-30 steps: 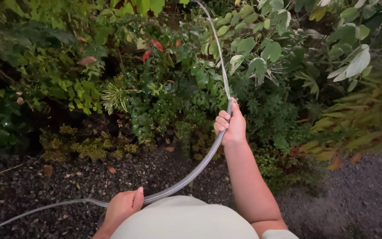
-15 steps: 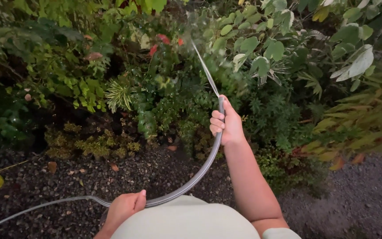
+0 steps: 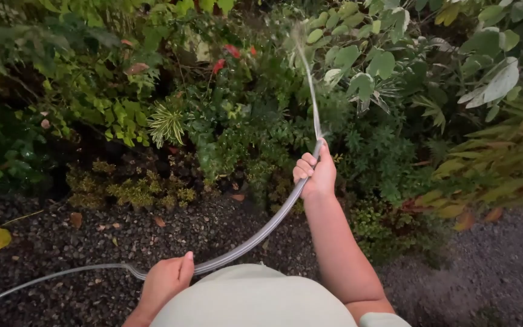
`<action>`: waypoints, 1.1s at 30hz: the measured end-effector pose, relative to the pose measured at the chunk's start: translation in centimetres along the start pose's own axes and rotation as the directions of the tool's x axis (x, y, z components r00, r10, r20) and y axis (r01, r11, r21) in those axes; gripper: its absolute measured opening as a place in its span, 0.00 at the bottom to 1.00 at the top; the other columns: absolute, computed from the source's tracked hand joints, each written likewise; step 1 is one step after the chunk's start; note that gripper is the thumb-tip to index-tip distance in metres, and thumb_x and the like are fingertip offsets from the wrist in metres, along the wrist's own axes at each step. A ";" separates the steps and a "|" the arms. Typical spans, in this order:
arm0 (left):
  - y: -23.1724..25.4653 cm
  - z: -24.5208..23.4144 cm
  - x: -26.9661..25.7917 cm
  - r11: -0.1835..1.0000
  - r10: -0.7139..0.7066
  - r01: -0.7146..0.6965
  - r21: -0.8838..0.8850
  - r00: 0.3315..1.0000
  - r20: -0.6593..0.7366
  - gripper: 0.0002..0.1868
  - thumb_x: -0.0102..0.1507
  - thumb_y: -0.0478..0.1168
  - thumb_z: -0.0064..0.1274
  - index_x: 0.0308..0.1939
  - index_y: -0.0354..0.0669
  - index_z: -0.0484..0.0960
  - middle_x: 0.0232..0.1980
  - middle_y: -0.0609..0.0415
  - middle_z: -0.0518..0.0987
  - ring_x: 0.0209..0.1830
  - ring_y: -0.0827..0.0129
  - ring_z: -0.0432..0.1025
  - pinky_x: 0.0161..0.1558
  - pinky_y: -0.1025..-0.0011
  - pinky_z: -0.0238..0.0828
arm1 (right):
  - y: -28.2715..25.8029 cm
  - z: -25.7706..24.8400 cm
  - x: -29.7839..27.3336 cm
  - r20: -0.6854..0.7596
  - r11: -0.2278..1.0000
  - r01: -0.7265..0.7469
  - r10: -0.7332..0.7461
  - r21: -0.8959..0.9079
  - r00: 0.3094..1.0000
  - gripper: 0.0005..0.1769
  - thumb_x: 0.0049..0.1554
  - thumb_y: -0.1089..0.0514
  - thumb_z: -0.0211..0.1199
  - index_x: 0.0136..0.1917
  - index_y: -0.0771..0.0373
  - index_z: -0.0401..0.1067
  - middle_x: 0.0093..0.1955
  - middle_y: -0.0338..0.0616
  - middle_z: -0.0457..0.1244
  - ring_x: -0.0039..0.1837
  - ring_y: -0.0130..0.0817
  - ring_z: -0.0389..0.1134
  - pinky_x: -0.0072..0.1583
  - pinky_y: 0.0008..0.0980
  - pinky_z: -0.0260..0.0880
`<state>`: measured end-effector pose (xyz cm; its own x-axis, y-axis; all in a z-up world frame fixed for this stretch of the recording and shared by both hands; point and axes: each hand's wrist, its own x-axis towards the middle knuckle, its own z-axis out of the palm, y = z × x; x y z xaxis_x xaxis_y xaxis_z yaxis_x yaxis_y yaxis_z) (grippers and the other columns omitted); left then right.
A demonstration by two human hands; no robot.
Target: Watering various plants in an outdoor garden using a garden hose.
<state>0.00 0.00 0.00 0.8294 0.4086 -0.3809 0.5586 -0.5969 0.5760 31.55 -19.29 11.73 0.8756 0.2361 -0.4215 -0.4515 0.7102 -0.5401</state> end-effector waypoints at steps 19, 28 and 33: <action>-0.9 0.8 -0.6 0.999 0.016 -0.016 0.033 1.000 0.006 0.32 0.72 0.59 0.30 0.17 0.49 0.67 0.18 0.60 0.69 0.20 0.70 0.63 0.29 0.64 0.49 | -0.1 -2.8 -1.9 -0.056 0.974 0.124 -0.115 0.190 0.992 0.12 0.70 0.42 0.44 0.62 0.29 0.67 0.24 0.28 0.48 0.21 0.21 0.45 0.23 0.21 0.48; 2.4 -0.5 -2.7 0.997 0.058 -0.068 0.032 0.966 0.251 0.31 0.74 0.61 0.24 0.22 0.52 0.67 0.24 0.60 0.69 0.24 0.71 0.63 0.32 0.64 0.50 | 1.9 -11.3 5.8 -0.046 0.942 -0.318 0.324 0.110 0.945 0.31 0.68 0.33 0.51 0.30 0.51 0.57 0.23 0.26 0.47 0.22 0.19 0.45 0.23 0.21 0.43; 2.0 -0.1 -2.8 0.993 0.059 -0.087 0.074 0.947 0.317 0.31 0.74 0.61 0.26 0.22 0.54 0.67 0.23 0.62 0.70 0.23 0.72 0.64 0.31 0.66 0.52 | 3.4 -15.5 7.4 -0.008 0.883 -0.449 0.454 0.135 0.891 0.30 0.67 0.32 0.52 0.30 0.50 0.56 0.24 0.25 0.46 0.22 0.19 0.45 0.23 0.22 0.45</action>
<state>-1.21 -2.24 2.24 0.8209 0.1327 -0.5554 0.4831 -0.6800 0.5516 33.83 -25.38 -4.51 0.5735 0.5278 -0.6265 -0.7689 0.6107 -0.1894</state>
